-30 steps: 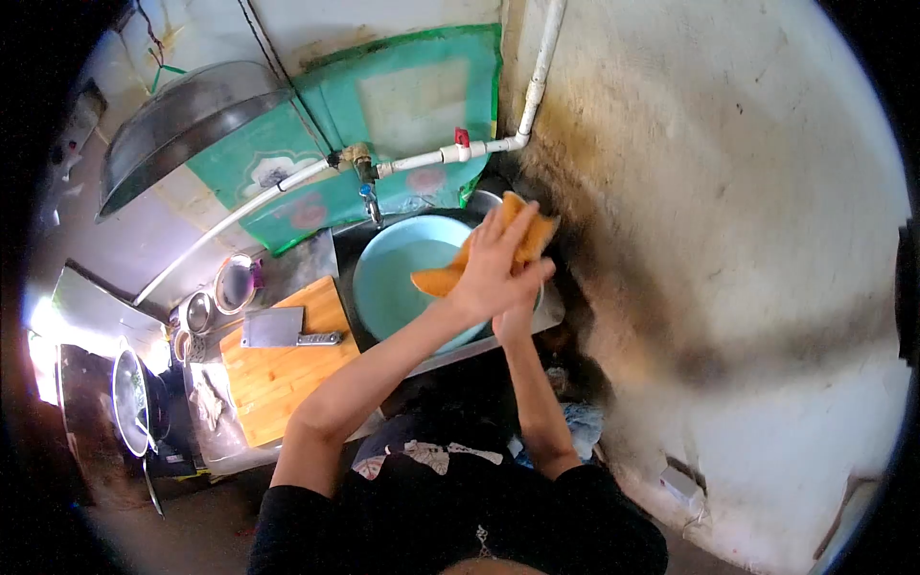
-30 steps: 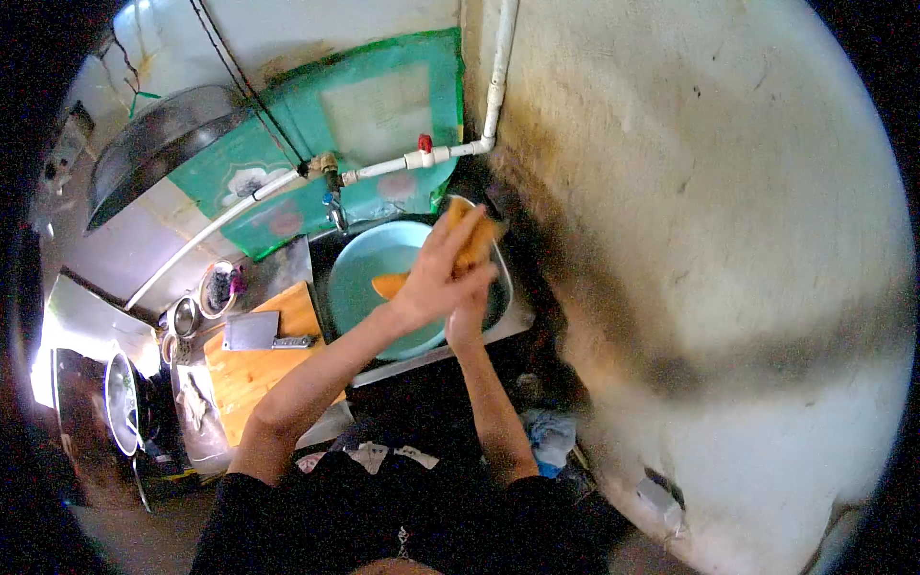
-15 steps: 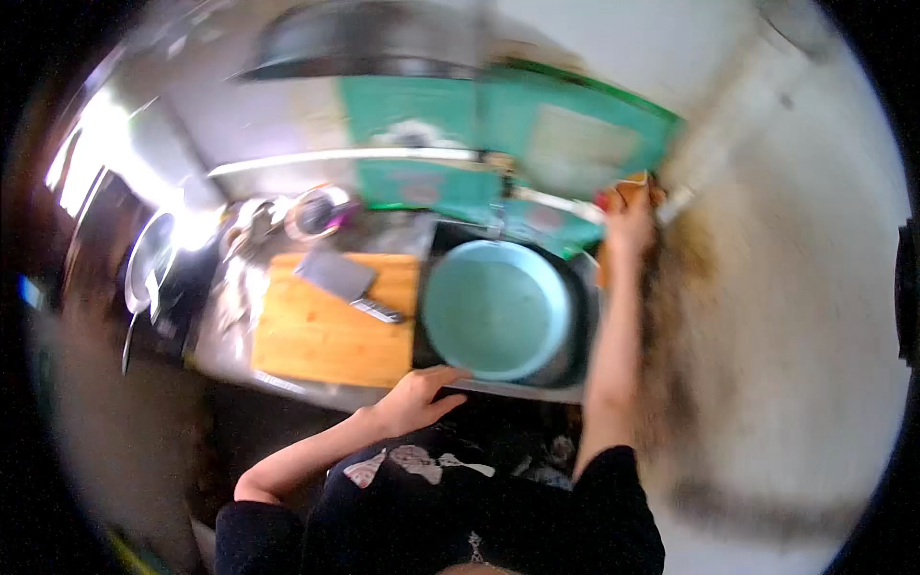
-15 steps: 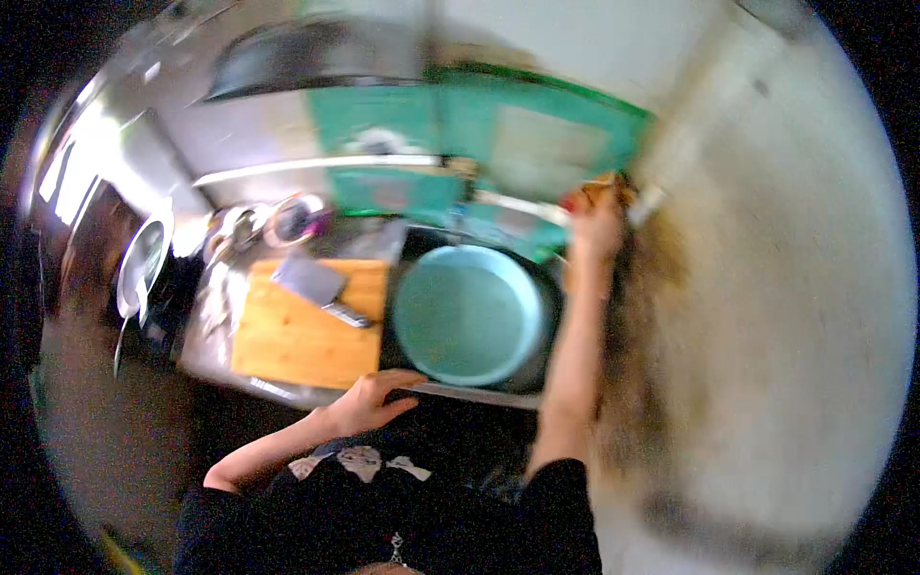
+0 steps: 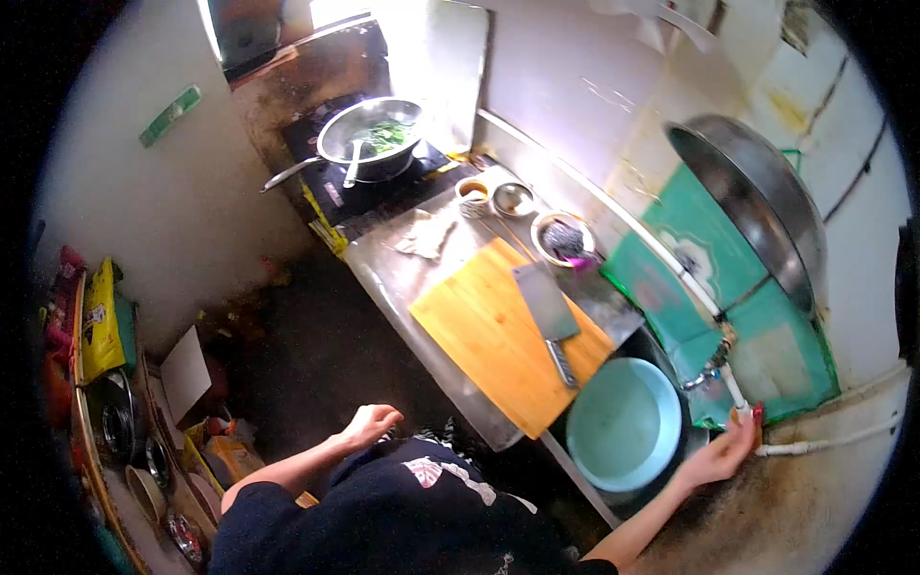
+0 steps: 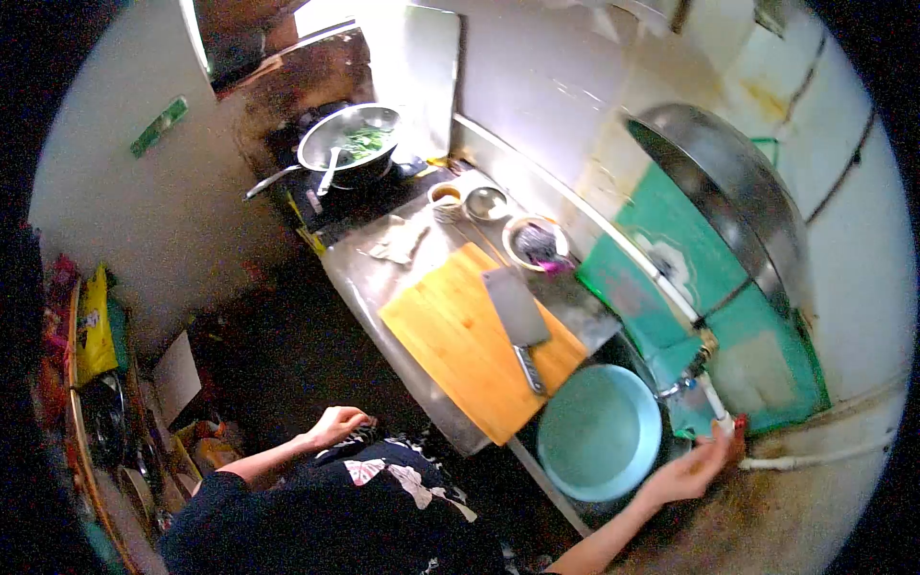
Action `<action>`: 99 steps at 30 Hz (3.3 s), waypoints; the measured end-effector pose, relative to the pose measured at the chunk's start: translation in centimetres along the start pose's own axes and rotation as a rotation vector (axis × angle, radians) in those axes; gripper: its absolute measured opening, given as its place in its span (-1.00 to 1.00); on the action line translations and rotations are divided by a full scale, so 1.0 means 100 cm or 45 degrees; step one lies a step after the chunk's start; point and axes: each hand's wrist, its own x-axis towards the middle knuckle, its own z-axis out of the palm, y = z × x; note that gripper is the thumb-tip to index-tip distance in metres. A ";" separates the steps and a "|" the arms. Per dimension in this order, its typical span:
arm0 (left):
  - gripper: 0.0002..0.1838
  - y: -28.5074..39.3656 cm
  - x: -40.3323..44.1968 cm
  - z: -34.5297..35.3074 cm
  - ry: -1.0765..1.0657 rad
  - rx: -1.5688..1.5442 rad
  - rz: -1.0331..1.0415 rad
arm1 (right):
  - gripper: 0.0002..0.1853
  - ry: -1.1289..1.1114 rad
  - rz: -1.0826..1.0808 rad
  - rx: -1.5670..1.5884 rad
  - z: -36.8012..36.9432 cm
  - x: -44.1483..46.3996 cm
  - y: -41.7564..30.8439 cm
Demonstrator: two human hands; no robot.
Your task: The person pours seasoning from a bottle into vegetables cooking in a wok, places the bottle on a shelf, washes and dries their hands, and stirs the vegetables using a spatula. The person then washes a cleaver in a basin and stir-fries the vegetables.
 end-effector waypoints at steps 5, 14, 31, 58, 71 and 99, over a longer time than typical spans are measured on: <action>-0.62 -0.064 0.017 -0.047 -0.016 -0.086 0.004 | -0.82 -0.702 0.266 0.554 0.105 -0.138 -0.169; -0.65 -0.181 0.009 -0.194 0.178 -0.250 0.018 | -0.48 -1.239 -0.365 0.660 0.321 -0.256 -0.388; -0.72 -0.311 0.104 -0.386 0.464 -0.530 -0.293 | -0.82 -1.475 -1.054 0.796 0.577 -0.227 -0.508; -0.66 -0.122 0.339 -0.634 -0.838 -0.824 -0.108 | -0.86 -1.118 -0.175 0.550 0.593 -0.250 -0.608; -0.61 -0.132 0.358 -0.639 -0.930 -0.806 -0.095 | -0.93 -0.743 0.236 0.603 0.660 -0.280 -0.634; -0.61 -0.126 0.350 -0.638 -0.845 -0.774 -0.108 | -0.78 -0.874 0.688 0.788 0.721 -0.171 -0.591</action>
